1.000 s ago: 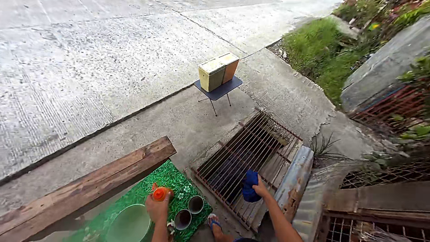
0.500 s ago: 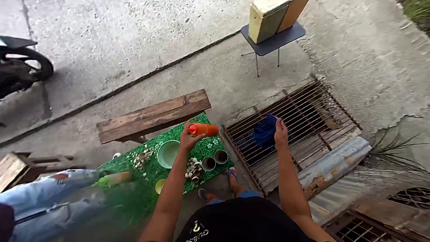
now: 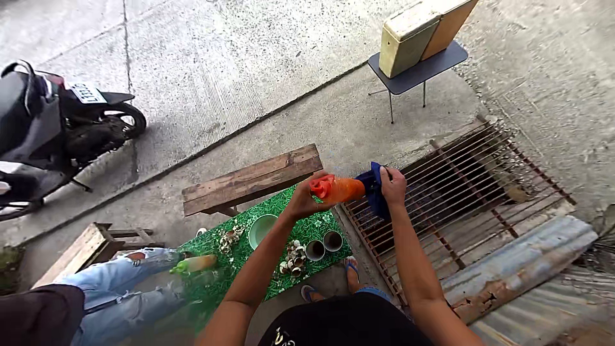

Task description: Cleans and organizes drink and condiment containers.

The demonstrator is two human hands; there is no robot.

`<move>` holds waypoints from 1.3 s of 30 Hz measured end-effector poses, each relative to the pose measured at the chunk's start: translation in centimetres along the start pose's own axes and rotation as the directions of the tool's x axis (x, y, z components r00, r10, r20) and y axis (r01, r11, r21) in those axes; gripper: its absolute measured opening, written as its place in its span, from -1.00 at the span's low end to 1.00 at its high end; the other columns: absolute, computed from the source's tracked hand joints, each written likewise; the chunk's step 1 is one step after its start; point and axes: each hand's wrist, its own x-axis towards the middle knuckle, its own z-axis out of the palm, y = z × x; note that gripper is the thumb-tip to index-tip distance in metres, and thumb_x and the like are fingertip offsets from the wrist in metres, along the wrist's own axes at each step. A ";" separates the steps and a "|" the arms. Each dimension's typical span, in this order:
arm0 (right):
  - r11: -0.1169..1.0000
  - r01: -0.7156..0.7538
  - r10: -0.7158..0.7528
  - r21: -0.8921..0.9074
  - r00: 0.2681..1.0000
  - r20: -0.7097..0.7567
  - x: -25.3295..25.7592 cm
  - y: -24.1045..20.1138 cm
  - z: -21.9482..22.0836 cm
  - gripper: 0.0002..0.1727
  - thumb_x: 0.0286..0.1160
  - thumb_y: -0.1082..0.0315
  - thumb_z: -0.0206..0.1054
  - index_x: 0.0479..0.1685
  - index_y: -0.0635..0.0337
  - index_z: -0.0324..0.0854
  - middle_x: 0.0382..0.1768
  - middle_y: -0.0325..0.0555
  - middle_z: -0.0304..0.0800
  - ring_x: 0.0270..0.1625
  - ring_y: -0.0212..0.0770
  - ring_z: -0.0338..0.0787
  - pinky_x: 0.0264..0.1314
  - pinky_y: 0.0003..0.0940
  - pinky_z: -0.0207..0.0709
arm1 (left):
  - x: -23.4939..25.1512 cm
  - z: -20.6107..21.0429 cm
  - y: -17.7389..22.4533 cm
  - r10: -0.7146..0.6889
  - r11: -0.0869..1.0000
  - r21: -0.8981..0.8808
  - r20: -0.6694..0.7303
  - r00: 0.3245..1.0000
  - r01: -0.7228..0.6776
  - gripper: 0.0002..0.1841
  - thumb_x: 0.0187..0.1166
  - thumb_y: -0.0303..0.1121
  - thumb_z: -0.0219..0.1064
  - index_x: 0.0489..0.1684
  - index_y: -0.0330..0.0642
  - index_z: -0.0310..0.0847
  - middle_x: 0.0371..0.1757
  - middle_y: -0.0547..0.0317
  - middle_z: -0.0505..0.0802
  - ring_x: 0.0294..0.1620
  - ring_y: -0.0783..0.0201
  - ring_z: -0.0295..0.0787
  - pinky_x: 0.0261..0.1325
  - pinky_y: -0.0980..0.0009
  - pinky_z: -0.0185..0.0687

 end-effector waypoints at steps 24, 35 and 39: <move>0.959 -0.040 -0.043 0.282 0.958 0.282 -3.2 -2.5 0.2 -0.65 0.60 0.16 0.31 0.03 0.25 0.83 -0.05 0.06 0.80 0.12 -0.06 0.71 0.29 0.04 0.51 | 0.1 0.6 2.5 0.323 0.911 0.154 0.312 0.893 -0.383 -0.30 0.08 -0.26 0.75 0.29 -0.34 0.67 0.35 -0.20 0.65 0.27 0.14 0.73 0.28 0.26 0.74; 0.243 -0.443 0.025 0.863 0.892 0.450 -9.7 -0.5 0.3 0.05 -0.17 -0.32 0.74 0.46 -0.02 0.50 0.10 -0.20 0.85 0.07 -0.33 0.86 0.12 -0.35 0.78 | 1.8 0.2 2.6 0.159 0.920 -0.388 0.222 0.962 -0.062 -0.01 0.15 -0.24 0.74 0.65 -0.31 0.23 0.46 0.17 0.66 0.42 0.35 0.65 0.45 0.33 0.66; 0.286 -0.135 0.185 0.949 0.979 0.083 -9.4 -5.4 1.0 0.01 -0.07 -0.08 0.80 0.51 -0.02 0.39 0.18 -0.27 0.78 0.16 -0.34 0.81 0.19 -0.32 0.76 | 1.9 4.5 4.9 -0.104 0.810 -0.584 -0.061 0.993 0.049 -0.12 0.53 0.03 0.44 0.76 0.04 -0.08 0.49 0.38 0.62 0.40 0.44 0.64 0.49 0.32 0.58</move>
